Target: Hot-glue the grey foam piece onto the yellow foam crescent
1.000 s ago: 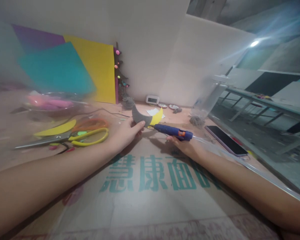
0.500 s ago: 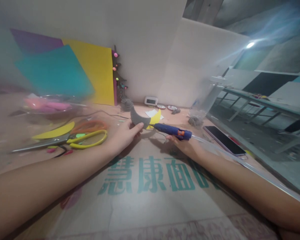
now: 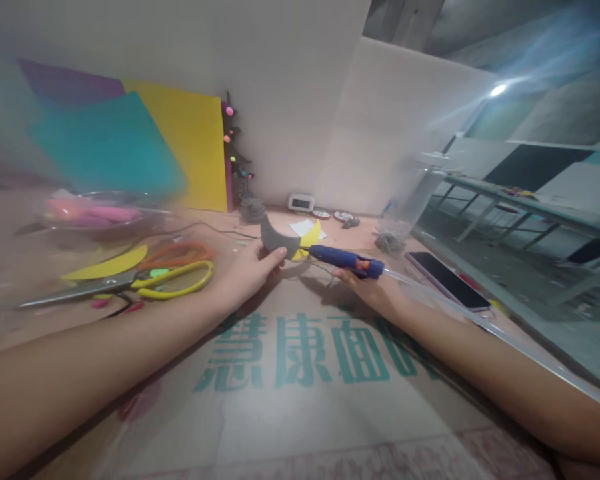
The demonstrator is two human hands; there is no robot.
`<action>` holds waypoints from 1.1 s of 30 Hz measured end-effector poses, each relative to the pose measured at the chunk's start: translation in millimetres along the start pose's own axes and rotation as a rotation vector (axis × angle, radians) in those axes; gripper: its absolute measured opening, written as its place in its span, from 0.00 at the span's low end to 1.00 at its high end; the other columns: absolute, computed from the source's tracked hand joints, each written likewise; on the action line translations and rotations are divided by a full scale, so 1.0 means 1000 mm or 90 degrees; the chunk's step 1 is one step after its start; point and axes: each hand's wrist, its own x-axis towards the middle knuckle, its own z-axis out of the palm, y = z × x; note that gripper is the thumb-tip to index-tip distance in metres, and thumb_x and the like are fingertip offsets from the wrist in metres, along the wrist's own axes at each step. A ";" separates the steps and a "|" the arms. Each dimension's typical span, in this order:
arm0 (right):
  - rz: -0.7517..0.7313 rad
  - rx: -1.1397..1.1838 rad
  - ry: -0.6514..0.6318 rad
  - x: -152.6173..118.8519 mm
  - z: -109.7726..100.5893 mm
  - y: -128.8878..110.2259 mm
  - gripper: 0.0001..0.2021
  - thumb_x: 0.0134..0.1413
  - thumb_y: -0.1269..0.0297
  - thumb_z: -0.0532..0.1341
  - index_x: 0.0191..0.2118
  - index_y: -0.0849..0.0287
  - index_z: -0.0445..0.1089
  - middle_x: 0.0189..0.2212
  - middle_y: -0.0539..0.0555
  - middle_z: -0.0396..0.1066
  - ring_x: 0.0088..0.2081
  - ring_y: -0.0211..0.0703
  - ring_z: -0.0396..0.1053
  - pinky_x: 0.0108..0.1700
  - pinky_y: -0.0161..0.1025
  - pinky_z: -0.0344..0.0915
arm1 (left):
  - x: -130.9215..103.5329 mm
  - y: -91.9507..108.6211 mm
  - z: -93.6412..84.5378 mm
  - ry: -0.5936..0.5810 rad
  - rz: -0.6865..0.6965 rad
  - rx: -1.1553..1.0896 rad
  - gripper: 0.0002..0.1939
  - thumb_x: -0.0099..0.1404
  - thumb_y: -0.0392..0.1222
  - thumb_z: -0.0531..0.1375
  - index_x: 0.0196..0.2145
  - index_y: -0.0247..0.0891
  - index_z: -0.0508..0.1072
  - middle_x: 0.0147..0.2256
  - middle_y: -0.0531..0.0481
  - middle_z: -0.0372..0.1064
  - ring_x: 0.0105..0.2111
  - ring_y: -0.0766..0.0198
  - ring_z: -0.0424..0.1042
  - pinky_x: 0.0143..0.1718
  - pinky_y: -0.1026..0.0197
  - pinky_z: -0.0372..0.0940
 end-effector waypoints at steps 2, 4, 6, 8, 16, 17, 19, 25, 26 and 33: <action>0.005 0.001 0.004 0.000 0.000 -0.001 0.16 0.50 0.46 0.62 0.30 0.54 0.73 0.27 0.56 0.75 0.32 0.56 0.75 0.38 0.52 0.73 | 0.000 0.000 0.000 -0.003 -0.001 0.000 0.13 0.61 0.50 0.60 0.31 0.37 0.68 0.26 0.55 0.66 0.24 0.67 0.63 0.27 0.64 0.57; 0.009 -0.009 0.012 0.000 0.000 -0.001 0.16 0.50 0.46 0.62 0.29 0.54 0.73 0.27 0.57 0.75 0.33 0.55 0.75 0.39 0.51 0.73 | 0.000 0.000 0.000 -0.006 -0.002 0.004 0.13 0.61 0.51 0.60 0.31 0.37 0.68 0.26 0.55 0.66 0.24 0.67 0.63 0.27 0.64 0.57; 0.010 -0.025 0.021 0.001 0.002 0.003 0.15 0.49 0.46 0.63 0.29 0.54 0.72 0.28 0.57 0.76 0.35 0.57 0.75 0.41 0.53 0.73 | -0.001 0.000 0.000 -0.006 -0.005 0.002 0.13 0.60 0.51 0.60 0.30 0.37 0.68 0.25 0.55 0.66 0.24 0.67 0.63 0.27 0.64 0.57; 0.014 -0.038 0.034 0.002 0.003 0.008 0.15 0.47 0.46 0.64 0.29 0.53 0.72 0.29 0.57 0.76 0.37 0.59 0.75 0.43 0.55 0.72 | -0.001 0.001 0.000 -0.006 -0.005 -0.002 0.13 0.60 0.51 0.60 0.30 0.37 0.68 0.25 0.55 0.66 0.24 0.67 0.63 0.27 0.64 0.57; 0.011 -0.045 0.015 0.002 0.001 0.007 0.17 0.50 0.44 0.61 0.33 0.53 0.75 0.30 0.57 0.77 0.37 0.60 0.76 0.44 0.57 0.73 | -0.001 0.002 0.000 -0.013 0.000 0.014 0.12 0.62 0.49 0.59 0.31 0.37 0.67 0.25 0.54 0.65 0.24 0.67 0.63 0.27 0.64 0.56; -0.002 -0.045 0.012 0.002 0.000 0.005 0.17 0.51 0.45 0.61 0.35 0.53 0.75 0.31 0.57 0.77 0.39 0.60 0.76 0.46 0.56 0.72 | 0.000 0.001 0.000 -0.014 0.003 0.016 0.12 0.62 0.49 0.59 0.32 0.37 0.67 0.26 0.54 0.65 0.25 0.67 0.63 0.28 0.64 0.57; -0.026 -0.043 0.006 0.002 0.000 0.003 0.17 0.52 0.46 0.61 0.38 0.53 0.76 0.33 0.58 0.78 0.42 0.60 0.76 0.49 0.56 0.70 | 0.000 0.001 0.000 -0.015 0.007 0.019 0.12 0.62 0.49 0.59 0.32 0.37 0.68 0.26 0.54 0.66 0.25 0.67 0.63 0.28 0.63 0.57; -0.021 -0.037 -0.010 0.002 0.000 0.009 0.15 0.53 0.49 0.61 0.38 0.54 0.76 0.34 0.57 0.78 0.42 0.58 0.76 0.46 0.51 0.72 | -0.001 0.001 -0.001 -0.023 0.015 0.021 0.12 0.61 0.50 0.60 0.32 0.37 0.68 0.26 0.54 0.66 0.25 0.67 0.64 0.28 0.63 0.58; -0.016 -0.035 -0.013 0.002 0.001 0.009 0.15 0.53 0.49 0.61 0.37 0.54 0.76 0.33 0.57 0.78 0.41 0.58 0.76 0.44 0.50 0.72 | -0.001 0.001 -0.001 -0.024 0.015 0.023 0.12 0.62 0.50 0.60 0.32 0.37 0.68 0.26 0.54 0.66 0.25 0.66 0.64 0.28 0.63 0.58; 0.045 -0.041 -0.002 0.003 0.001 0.002 0.19 0.50 0.44 0.61 0.32 0.56 0.73 0.30 0.58 0.77 0.36 0.56 0.76 0.39 0.49 0.73 | -0.001 0.001 -0.002 -0.028 0.026 0.047 0.13 0.62 0.50 0.59 0.34 0.36 0.69 0.28 0.53 0.68 0.27 0.65 0.65 0.29 0.63 0.59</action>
